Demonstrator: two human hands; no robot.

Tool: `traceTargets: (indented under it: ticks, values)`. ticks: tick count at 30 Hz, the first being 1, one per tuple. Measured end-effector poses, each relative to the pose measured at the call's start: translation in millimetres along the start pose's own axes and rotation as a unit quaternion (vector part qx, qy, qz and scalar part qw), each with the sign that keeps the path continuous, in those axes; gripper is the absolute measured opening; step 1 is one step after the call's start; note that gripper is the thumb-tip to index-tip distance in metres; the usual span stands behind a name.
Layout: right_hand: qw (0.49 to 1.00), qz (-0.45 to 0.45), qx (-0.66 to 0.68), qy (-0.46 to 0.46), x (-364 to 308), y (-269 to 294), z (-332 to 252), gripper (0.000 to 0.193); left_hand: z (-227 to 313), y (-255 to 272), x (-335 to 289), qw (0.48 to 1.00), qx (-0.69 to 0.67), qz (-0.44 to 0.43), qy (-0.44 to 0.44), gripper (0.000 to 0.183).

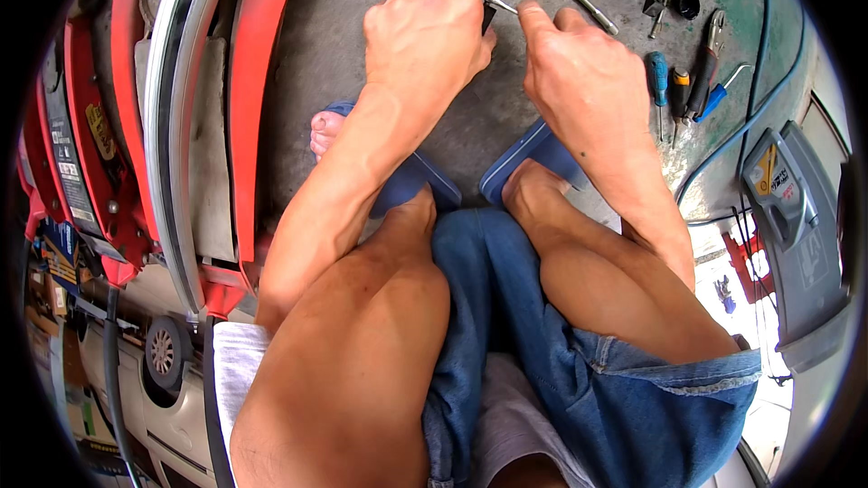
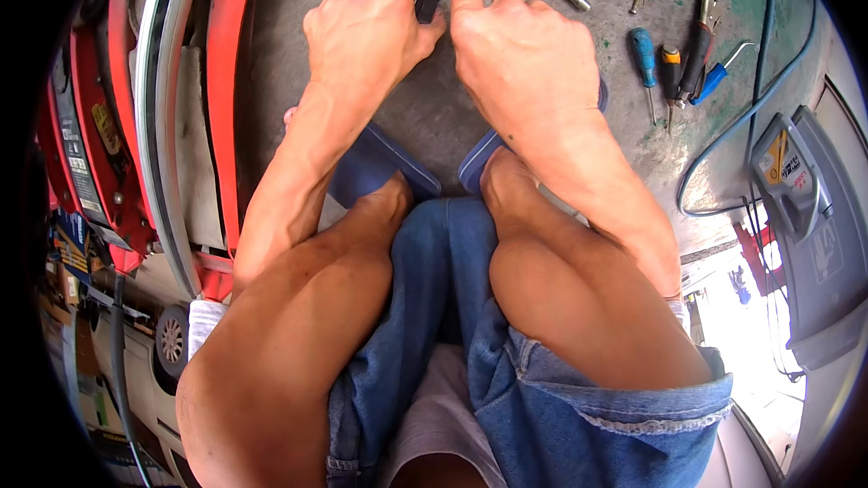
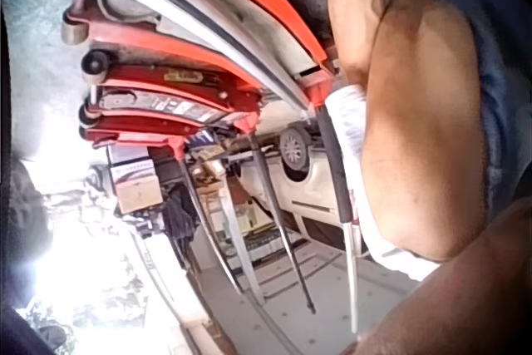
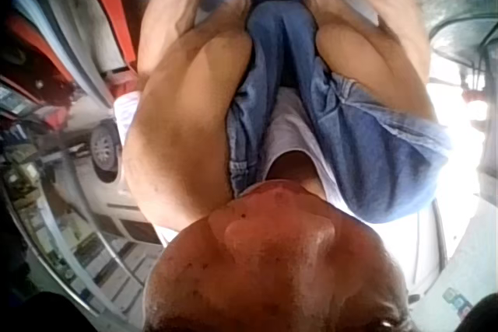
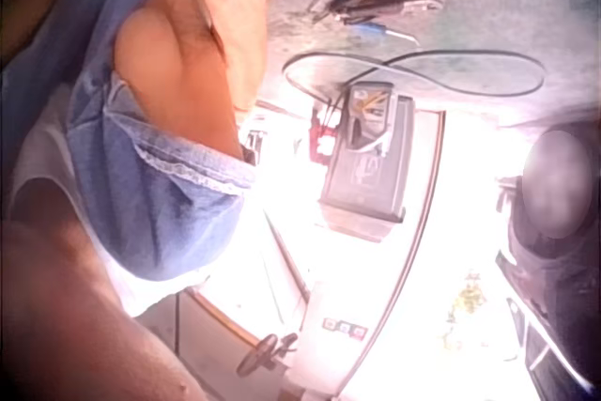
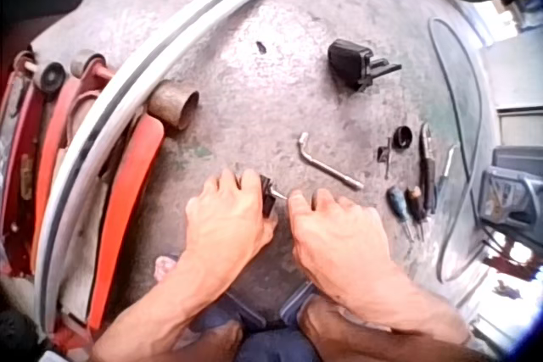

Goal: The person disassembles a small black mechanical component by using a screwdriver to remove a screw and then pulling apart the sections of the device.

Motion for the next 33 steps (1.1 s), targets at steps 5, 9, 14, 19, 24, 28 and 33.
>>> traceTargets:
  ticks: [5,9,14,19,24,28,33]
  values:
    - [1.0,-0.014,0.006,0.004,4.2,-10.0,-1.8,0.012,-3.1,-3.8,3.6,0.999,0.027,-0.01,0.017,0.04]
    - [1.0,0.012,0.005,0.015,4.3,-11.1,-1.8,0.013,-5.0,-1.6,3.2,1.0,0.008,0.011,0.022,0.039]
    - [0.999,0.034,0.019,0.036,2.9,-16.6,4.8,0.027,-6.2,5.2,2.5,0.999,0.014,0.049,0.01,0.04]
    - [0.997,0.043,0.018,0.056,0.7,-20.9,4.5,0.046,-11.8,0.4,1.1,0.999,0.025,0.031,0.005,0.041]
    - [0.992,0.102,0.015,0.077,1.7,-21.3,1.1,0.045,-18.5,7.4,1.0,0.996,-0.008,0.076,-0.039,0.043]
    - [0.99,0.123,0.007,0.075,7.5,-24.9,3.9,0.043,-21.2,9.1,8.3,0.998,-0.008,0.053,-0.027,0.045]
    - [0.989,0.113,0.028,0.092,10.9,-17.1,1.1,0.037,-25.8,11.5,5.2,0.997,-0.022,0.059,-0.045,0.048]
Point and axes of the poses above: each hand's wrist, its own x-axis towards the middle knuckle, its own y-axis out of the back of the hand, z = x × y, the point moved 7 cm from there along x, towards the middle knuckle, and after that the axes turned 8 degrees about -x, right-handed, at the moved point
